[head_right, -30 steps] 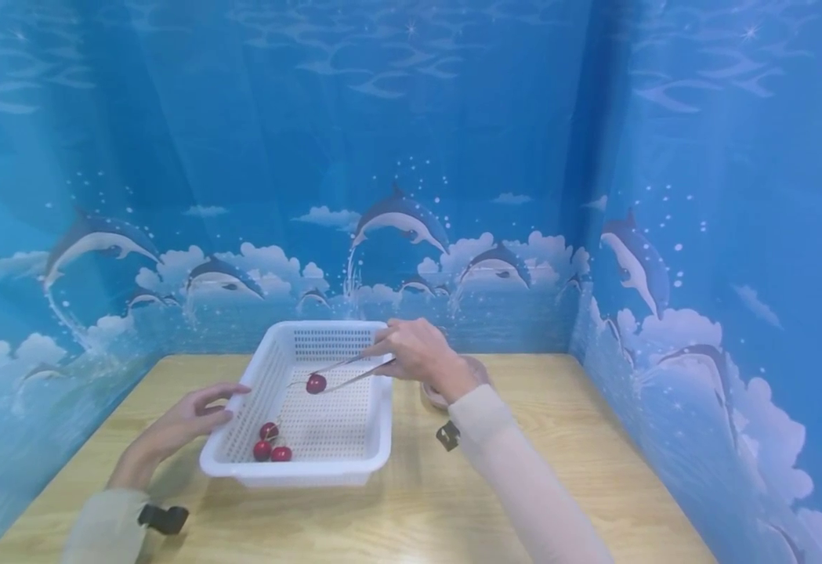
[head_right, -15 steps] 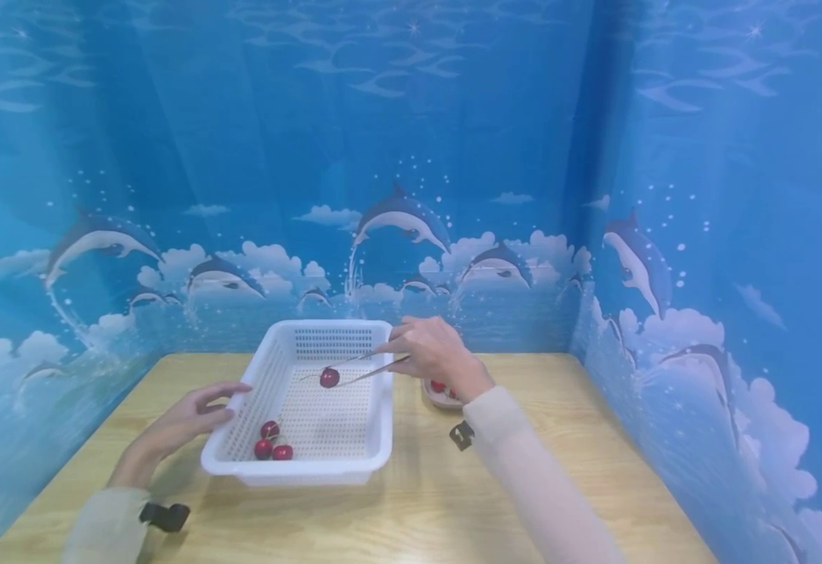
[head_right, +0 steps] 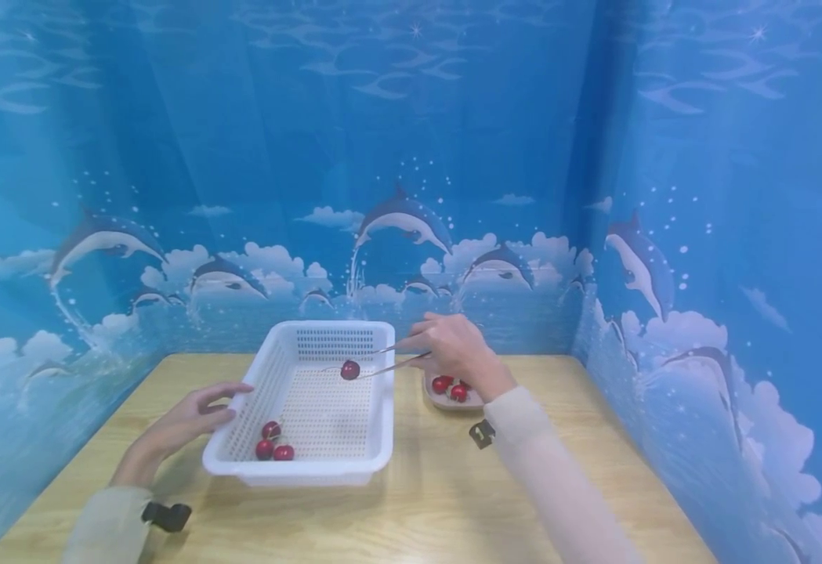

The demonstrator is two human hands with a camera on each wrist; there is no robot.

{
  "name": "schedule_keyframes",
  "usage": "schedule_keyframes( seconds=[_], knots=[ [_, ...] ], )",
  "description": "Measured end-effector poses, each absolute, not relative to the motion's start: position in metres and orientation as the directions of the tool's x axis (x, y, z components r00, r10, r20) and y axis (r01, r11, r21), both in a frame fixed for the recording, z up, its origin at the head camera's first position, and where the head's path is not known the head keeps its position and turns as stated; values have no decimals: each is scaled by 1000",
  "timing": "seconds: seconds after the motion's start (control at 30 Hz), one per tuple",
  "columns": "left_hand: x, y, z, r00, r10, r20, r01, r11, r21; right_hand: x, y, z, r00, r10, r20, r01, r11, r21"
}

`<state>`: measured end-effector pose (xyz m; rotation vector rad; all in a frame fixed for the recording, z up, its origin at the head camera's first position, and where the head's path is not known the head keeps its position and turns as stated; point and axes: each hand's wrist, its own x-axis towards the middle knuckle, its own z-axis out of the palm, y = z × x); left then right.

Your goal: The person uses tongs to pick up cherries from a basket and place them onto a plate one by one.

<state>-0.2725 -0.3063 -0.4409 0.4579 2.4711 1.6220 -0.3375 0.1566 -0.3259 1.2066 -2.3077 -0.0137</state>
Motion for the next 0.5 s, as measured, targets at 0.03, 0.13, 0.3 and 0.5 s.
schedule_keyframes(
  seconds=[0.03, 0.13, 0.3, 0.5],
  knots=[
    [-273, -306, -441, -940, 338, 46, 176, 363, 915, -338, 159, -326, -458, -766, 451, -761, 600, 246],
    [-273, -306, -442, -935, 349, 58, 186, 347, 919, -338, 167, -326, -453, -768, 452, -763, 596, 248],
    [-272, -306, -443, -933, 354, 69, 198, 342, 919, -339, 179, -325, -460, -765, 451, -757, 603, 251],
    [-272, -307, -442, -936, 345, 67, 198, 360, 912, -338, 192, -327, -485, -755, 440, -737, 624, 259]
  ],
)
